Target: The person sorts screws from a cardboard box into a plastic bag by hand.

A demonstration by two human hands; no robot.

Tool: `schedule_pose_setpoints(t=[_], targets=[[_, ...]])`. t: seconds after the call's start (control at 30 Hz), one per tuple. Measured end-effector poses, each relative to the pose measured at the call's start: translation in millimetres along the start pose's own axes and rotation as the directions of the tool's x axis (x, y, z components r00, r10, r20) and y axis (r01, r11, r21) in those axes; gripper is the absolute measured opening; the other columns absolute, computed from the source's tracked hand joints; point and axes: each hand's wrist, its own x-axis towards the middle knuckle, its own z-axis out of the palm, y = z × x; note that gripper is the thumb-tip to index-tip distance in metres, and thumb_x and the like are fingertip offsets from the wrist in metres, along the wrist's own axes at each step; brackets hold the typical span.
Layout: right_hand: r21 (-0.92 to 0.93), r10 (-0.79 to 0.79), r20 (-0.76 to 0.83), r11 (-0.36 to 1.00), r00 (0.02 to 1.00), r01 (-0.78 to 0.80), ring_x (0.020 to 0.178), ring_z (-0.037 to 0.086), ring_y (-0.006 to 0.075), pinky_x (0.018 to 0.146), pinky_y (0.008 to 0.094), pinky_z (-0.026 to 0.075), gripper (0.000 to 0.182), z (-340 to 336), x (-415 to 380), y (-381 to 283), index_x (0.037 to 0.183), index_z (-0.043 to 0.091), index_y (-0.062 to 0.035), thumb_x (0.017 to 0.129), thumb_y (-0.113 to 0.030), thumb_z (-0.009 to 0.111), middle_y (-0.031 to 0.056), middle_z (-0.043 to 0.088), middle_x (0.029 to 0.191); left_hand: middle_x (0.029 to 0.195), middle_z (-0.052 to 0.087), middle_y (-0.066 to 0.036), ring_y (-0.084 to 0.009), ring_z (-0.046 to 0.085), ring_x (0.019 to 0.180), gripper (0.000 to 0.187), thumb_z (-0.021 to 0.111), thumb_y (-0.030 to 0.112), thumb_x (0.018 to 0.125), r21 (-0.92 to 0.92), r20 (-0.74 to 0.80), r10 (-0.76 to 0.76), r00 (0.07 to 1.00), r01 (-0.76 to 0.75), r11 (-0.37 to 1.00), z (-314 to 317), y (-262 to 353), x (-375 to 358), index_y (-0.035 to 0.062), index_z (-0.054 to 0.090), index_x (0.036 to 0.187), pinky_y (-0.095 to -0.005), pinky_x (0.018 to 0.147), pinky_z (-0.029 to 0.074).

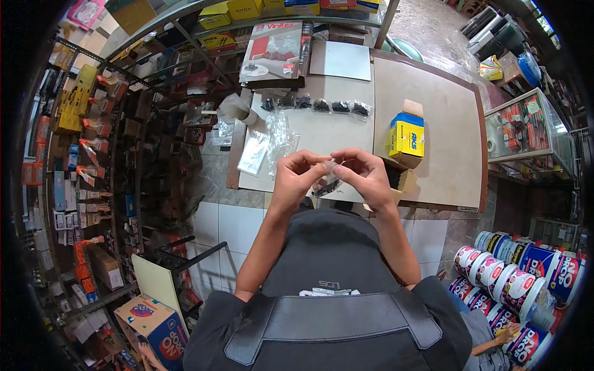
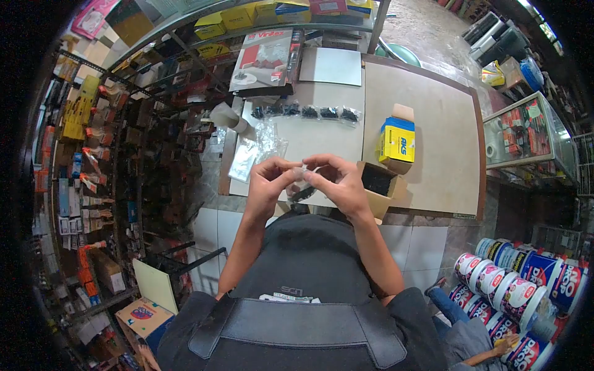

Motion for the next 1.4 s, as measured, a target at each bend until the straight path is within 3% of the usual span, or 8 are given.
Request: schedule_pose_setpoints(t=[0.23, 0.4, 0.6, 0.83, 0.93, 1.0, 1.13, 1.4], targets=[[-0.155, -0.014, 0.076, 0.988, 0.997, 0.025, 0.082, 0.061, 0.007, 0.073, 0.0217, 0.048, 0.019, -7.4, 2.6, 5.3, 0.105, 0.065, 0.0021, 0.091, -0.009, 0.069, 0.0025, 0.067, 0.089, 0.085, 0.07, -0.004, -0.0071, 0.063, 0.077, 0.02, 0.072, 0.008, 0.089, 0.079, 0.103, 0.002, 0.995, -0.01, 0.997, 1.1, 11.6, 0.1, -0.001, 0.07, 0.106, -0.0213, 0.066, 0.052], [-0.057, 0.017, 0.041, 0.998, 0.999, -0.015, 0.083, 0.061, 0.0067, 0.075, 0.0218, 0.048, 0.013, -5.0, 3.3, -2.2, 0.101, 0.063, 0.0019, 0.093, -0.007, 0.066, 0.0012, 0.065, 0.088, 0.09, 0.07, -0.004, -0.0081, 0.064, 0.084, 0.023, 0.074, 0.005, 0.087, 0.009, 0.182, -0.001, 0.983, 0.0, 1.0, 3.8, 19.7, 0.2, -0.0005, 0.068, 0.109, -0.0225, 0.072, 0.053], [0.006, -0.022, 0.115, 1.0, 0.993, 0.021, 0.09, 0.061, 0.0083, 0.08, 0.0233, 0.049, 0.023, -5.4, 6.1, -1.5, 0.112, 0.059, 0.0013, 0.091, -0.005, 0.067, 0.0033, 0.064, 0.098, 0.09, 0.069, -0.006, -0.0102, 0.066, 0.083, 0.017, 0.07, 0.001, 0.089, 0.114, 0.144, 0.036, 0.989, -0.052, 0.992, 0.4, 16.0, 8.0, -0.0026, 0.066, 0.105, -0.0287, 0.076, 0.06], [-0.043, 0.103, 0.212, 0.994, 0.972, -0.096, 0.091, 0.06, 0.0099, 0.08, 0.0249, 0.051, 0.041, -4.6, 5.0, -5.0, 0.125, 0.055, -0.0001, 0.088, -0.006, 0.071, 0.0047, 0.063, 0.102, 0.09, 0.069, -0.007, -0.0131, 0.068, 0.081, 0.009, 0.066, -0.002, 0.09, -0.082, -0.042, 0.072, 0.997, -0.075, 0.994, -7.5, 15.5, 16.5, -0.0023, 0.067, 0.099, -0.0309, 0.079, 0.061], [-0.014, 0.151, 0.133, 0.989, 0.98, -0.15, 0.087, 0.06, 0.0092, 0.073, 0.0241, 0.051, 0.039, -1.2, 7.2, -3.0, 0.123, 0.057, -0.0004, 0.087, -0.005, 0.072, 0.0047, 0.063, 0.1, 0.092, 0.068, -0.005, -0.0133, 0.066, 0.085, 0.012, 0.066, -0.004, 0.088, 0.026, -0.009, 0.197, 0.98, -0.197, 0.98, -10.6, 14.0, 18.7, -0.0013, 0.067, 0.1, -0.0286, 0.082, 0.057], [-0.01, 0.154, 0.117, 0.988, 0.981, -0.153, 0.085, 0.06, 0.0087, 0.07, 0.0239, 0.051, 0.037, -2.2, 9.5, 5.6, 0.123, 0.058, -0.0009, 0.088, -0.006, 0.07, 0.0047, 0.064, 0.1, 0.093, 0.068, -0.005, -0.0148, 0.065, 0.089, 0.018, 0.068, -0.008, 0.082, 0.246, 0.075, 0.419, 0.905, -0.424, 0.872, -8.9, 14.3, 17.7, 0.0018, 0.07, 0.097, -0.0285, 0.082, 0.054], [0.14, 0.219, 0.122, 0.962, 0.968, -0.235, 0.086, 0.062, 0.0117, 0.068, 0.0263, 0.054, 0.031, -6.0, 8.3, 8.1, 0.122, 0.059, -0.0008, 0.093, -0.01, 0.066, 0.0079, 0.064, 0.1, 0.096, 0.067, -0.006, -0.0188, 0.066, 0.087, 0.026, 0.071, -0.011, 0.071, 0.486, 0.239, 0.459, 0.856, -0.515, 0.706, -5.3, 19.0, 12.8, 0.0063, 0.074, 0.09, -0.0307, 0.079, 0.053], [0.296, 0.252, 0.148, 0.911, 0.956, -0.286, 0.088, 0.063, 0.0116, 0.069, 0.0255, 0.054, 0.028, -4.8, 3.6, 6.9, 0.125, 0.058, -0.0001, 0.099, -0.009, 0.054, 0.0078, 0.064, 0.104, 0.099, 0.067, -0.006, -0.0197, 0.068, 0.089, 0.028, 0.075, -0.009, 0.07, 0.547, 0.322, 0.457, 0.829, -0.557, 0.625, -5.1, 21.9, 7.1, 0.0093, 0.076, 0.092, -0.0316, 0.076, 0.055]])
